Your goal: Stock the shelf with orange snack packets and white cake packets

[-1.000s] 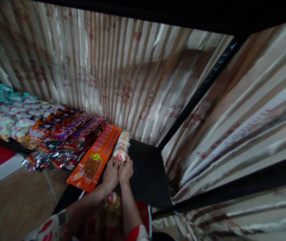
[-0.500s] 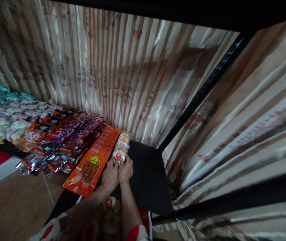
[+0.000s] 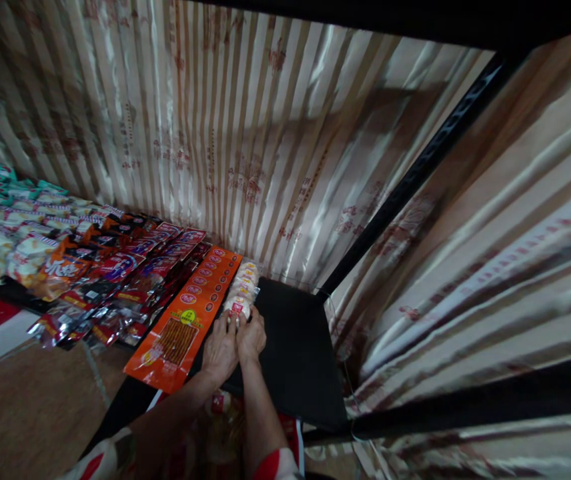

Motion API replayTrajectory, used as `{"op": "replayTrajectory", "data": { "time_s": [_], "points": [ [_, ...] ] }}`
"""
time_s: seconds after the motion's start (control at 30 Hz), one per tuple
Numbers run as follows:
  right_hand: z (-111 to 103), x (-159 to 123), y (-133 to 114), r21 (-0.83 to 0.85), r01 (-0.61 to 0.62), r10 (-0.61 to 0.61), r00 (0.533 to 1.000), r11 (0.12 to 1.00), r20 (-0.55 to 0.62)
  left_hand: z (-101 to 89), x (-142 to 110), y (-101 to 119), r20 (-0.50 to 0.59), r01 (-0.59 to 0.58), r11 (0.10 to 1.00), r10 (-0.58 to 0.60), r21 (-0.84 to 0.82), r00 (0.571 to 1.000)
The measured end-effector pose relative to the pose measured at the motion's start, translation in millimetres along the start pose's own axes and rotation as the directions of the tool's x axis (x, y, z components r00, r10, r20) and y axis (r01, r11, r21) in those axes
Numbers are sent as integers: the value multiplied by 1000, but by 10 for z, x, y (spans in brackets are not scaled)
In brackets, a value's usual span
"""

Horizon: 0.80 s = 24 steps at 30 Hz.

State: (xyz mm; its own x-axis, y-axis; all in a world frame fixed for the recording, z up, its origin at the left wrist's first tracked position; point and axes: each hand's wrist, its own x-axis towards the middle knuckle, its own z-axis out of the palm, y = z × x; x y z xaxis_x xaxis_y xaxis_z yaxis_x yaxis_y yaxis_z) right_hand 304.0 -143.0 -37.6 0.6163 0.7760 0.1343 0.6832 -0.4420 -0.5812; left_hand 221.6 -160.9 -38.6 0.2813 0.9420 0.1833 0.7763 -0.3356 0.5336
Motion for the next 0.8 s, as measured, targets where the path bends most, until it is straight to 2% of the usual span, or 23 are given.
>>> {"op": "replayTrajectory", "data": {
  "time_s": [0.23,0.4,0.57,0.63,0.8],
  "points": [
    [-17,1,9,37,-8,7,1000,999,26,0,1,-6,-3,-9,1000,9,7,1000],
    [-21,-32,57,235,28,-5,995,972,-98,-7,-23,-20,-20,-7,1000,7,-4,1000],
    [-51,38,42,384,65,-2,987,921,-163,-9,-48,-2,-62,-73,997,74,24,995],
    [-39,119,34,443,65,3,988,894,-152,21,-31,16,-102,-116,992,121,51,987],
    [60,375,57,577,-16,32,999,817,-17,170,84,16,-195,-194,972,217,131,956]
  ]
}}
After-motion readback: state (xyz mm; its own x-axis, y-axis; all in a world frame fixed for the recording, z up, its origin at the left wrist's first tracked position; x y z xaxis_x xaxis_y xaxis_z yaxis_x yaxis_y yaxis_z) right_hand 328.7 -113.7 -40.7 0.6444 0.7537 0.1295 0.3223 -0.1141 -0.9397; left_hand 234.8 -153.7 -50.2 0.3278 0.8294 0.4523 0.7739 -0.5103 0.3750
